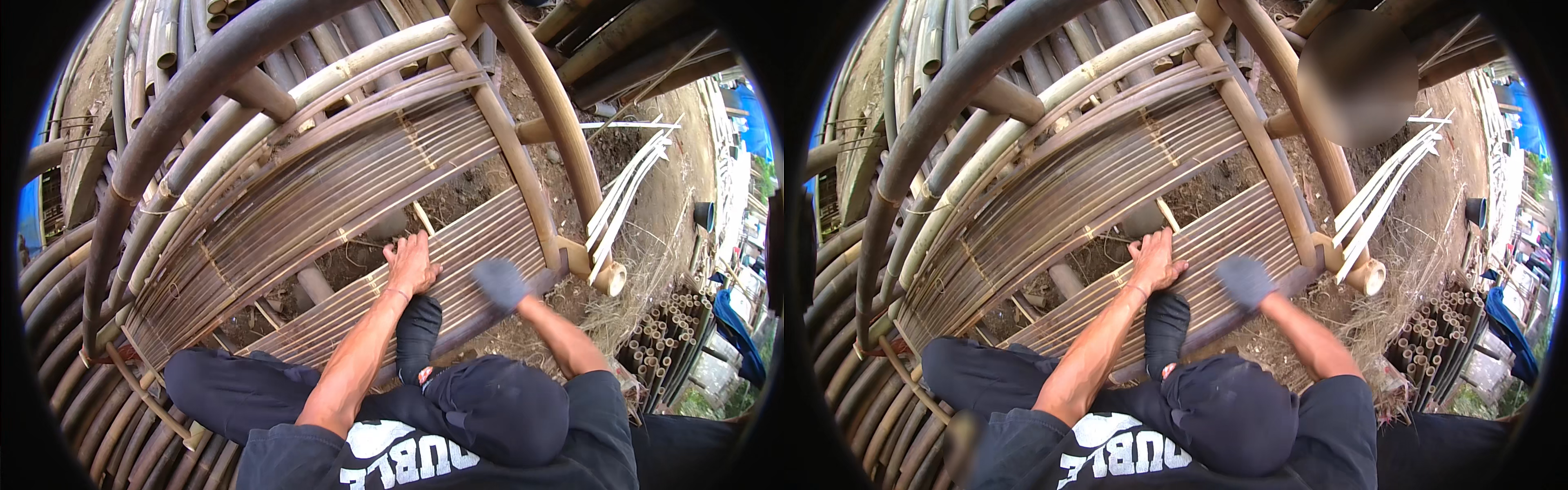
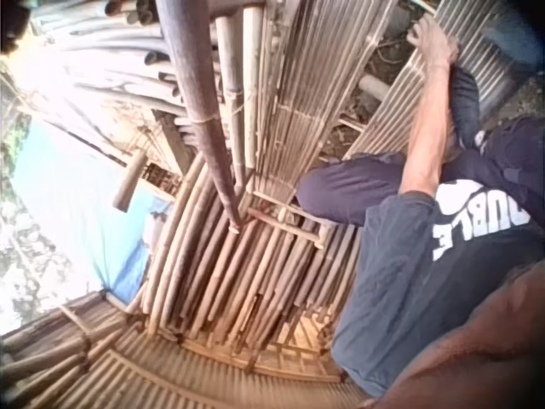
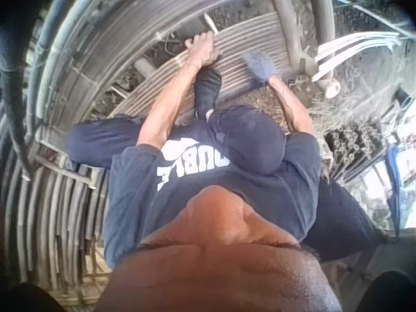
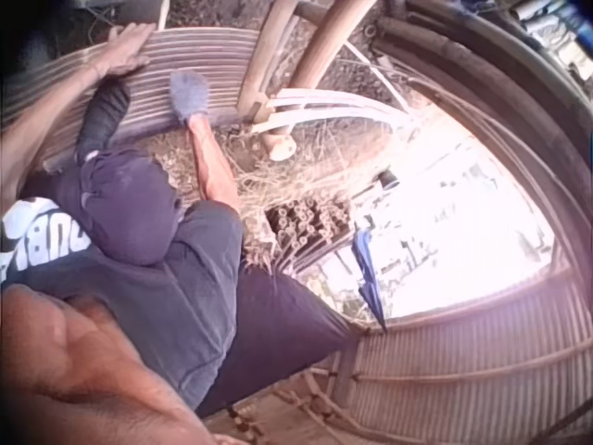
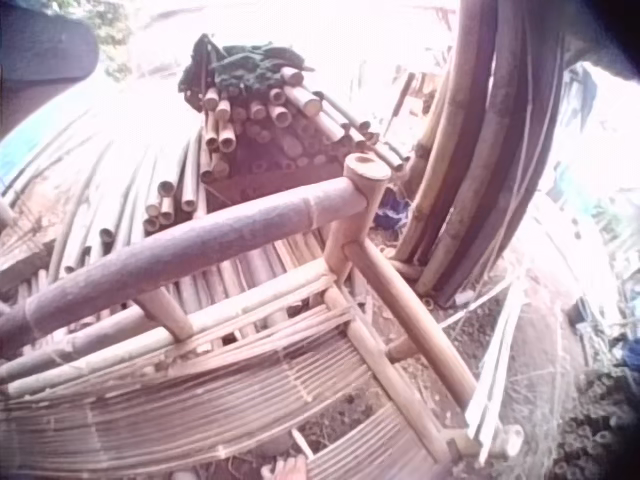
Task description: The person weaves thin bamboo strips into the frame of a bamboo chair. They interlace the strips through the existing structure, occasionally adjusting the position of the strips and the chair frame to continue the weaving process.
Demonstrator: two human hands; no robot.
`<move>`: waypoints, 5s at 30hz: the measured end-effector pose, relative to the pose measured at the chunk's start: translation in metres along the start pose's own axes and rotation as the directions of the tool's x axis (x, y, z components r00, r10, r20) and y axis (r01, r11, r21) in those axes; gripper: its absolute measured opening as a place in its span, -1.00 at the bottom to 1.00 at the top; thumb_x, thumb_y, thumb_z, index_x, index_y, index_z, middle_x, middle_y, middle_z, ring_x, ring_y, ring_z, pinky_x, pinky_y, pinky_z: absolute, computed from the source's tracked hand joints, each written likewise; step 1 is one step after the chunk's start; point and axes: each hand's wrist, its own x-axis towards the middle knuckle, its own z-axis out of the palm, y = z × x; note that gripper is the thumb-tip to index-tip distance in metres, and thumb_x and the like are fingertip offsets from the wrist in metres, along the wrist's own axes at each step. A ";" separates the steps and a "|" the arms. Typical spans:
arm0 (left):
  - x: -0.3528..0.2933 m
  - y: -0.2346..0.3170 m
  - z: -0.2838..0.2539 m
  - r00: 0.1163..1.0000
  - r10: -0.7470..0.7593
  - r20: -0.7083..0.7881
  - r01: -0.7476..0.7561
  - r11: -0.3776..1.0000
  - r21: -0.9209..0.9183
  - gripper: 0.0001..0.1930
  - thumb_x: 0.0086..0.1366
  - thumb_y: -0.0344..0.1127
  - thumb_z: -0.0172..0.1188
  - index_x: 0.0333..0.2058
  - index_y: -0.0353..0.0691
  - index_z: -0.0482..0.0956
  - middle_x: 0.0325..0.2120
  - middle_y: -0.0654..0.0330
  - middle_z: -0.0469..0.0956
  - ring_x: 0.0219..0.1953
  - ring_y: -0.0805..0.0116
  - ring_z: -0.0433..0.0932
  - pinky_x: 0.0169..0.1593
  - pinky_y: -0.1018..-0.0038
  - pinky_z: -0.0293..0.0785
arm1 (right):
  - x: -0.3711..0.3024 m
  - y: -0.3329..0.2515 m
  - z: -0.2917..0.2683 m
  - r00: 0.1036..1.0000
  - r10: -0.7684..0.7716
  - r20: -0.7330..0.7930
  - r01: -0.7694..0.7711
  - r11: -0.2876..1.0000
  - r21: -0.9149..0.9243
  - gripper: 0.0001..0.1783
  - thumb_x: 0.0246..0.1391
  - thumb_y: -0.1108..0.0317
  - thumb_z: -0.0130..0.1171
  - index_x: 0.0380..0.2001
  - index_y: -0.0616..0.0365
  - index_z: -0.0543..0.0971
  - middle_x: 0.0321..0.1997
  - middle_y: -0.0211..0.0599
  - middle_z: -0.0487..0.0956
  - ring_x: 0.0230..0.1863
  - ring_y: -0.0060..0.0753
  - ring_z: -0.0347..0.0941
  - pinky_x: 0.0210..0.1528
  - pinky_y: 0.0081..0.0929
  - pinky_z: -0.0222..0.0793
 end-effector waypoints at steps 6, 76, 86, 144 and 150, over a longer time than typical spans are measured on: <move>0.003 0.004 -0.018 1.000 -0.008 0.003 0.008 1.000 -0.028 -0.17 0.01 -0.04 0.41 0.20 -0.33 0.30 -0.04 -0.06 0.48 0.09 -0.03 0.36 0.19 0.02 0.08 | -0.012 -0.029 -0.009 0.963 0.248 -0.104 -0.213 0.940 0.267 -0.56 0.26 0.05 -0.10 -0.30 0.20 0.61 -0.20 0.09 0.62 -0.14 0.22 0.52 -0.06 -0.04 0.43; -0.193 -0.190 -0.095 0.911 -0.328 -0.251 0.388 0.888 0.246 -0.33 0.25 0.32 0.10 -0.13 -0.30 0.60 -0.03 -0.10 0.55 -0.04 0.01 0.57 0.05 0.12 0.38 | 0.090 0.034 -0.073 0.895 0.189 -0.405 -0.308 0.917 -0.253 -0.50 0.34 -0.01 -0.21 -0.18 0.16 0.58 -0.05 0.02 0.60 -0.02 0.18 0.52 0.04 -0.02 0.42; -0.092 -0.073 -0.030 0.851 0.173 -0.496 -0.071 0.973 0.218 -0.35 0.34 0.10 0.09 0.11 -0.44 0.42 0.03 -0.15 0.47 0.14 -0.03 0.42 0.26 0.08 0.26 | 0.099 0.018 -0.070 0.941 0.192 -0.280 -0.273 0.918 -0.287 -0.49 0.32 0.05 -0.23 -0.21 0.19 0.61 -0.07 0.09 0.60 0.03 0.18 0.50 0.13 -0.01 0.38; 0.034 -0.045 -0.045 0.990 -0.139 0.005 0.105 0.721 -0.685 -0.77 0.31 -0.27 0.24 -0.26 -0.35 0.69 -0.44 0.19 0.68 -0.37 0.47 0.56 -0.21 0.46 0.47 | 0.111 -0.035 -0.074 0.870 0.072 -0.487 -0.180 0.967 -0.179 -0.71 0.01 0.24 0.21 -0.19 -0.01 0.71 -0.03 -0.03 0.63 0.04 0.08 0.52 0.10 -0.12 0.43; 0.025 -0.017 -0.075 0.969 0.150 0.197 0.085 0.546 -0.834 -0.79 0.33 -0.30 0.31 -0.19 -0.33 0.66 -0.38 0.34 0.61 -0.34 0.60 0.48 -0.23 0.62 0.41 | 0.072 -0.053 -0.029 0.766 -0.162 -0.622 0.182 0.983 -0.032 -0.69 -0.08 0.25 0.30 -0.20 0.01 0.72 0.01 -0.09 0.61 0.09 0.04 0.49 0.17 -0.14 0.38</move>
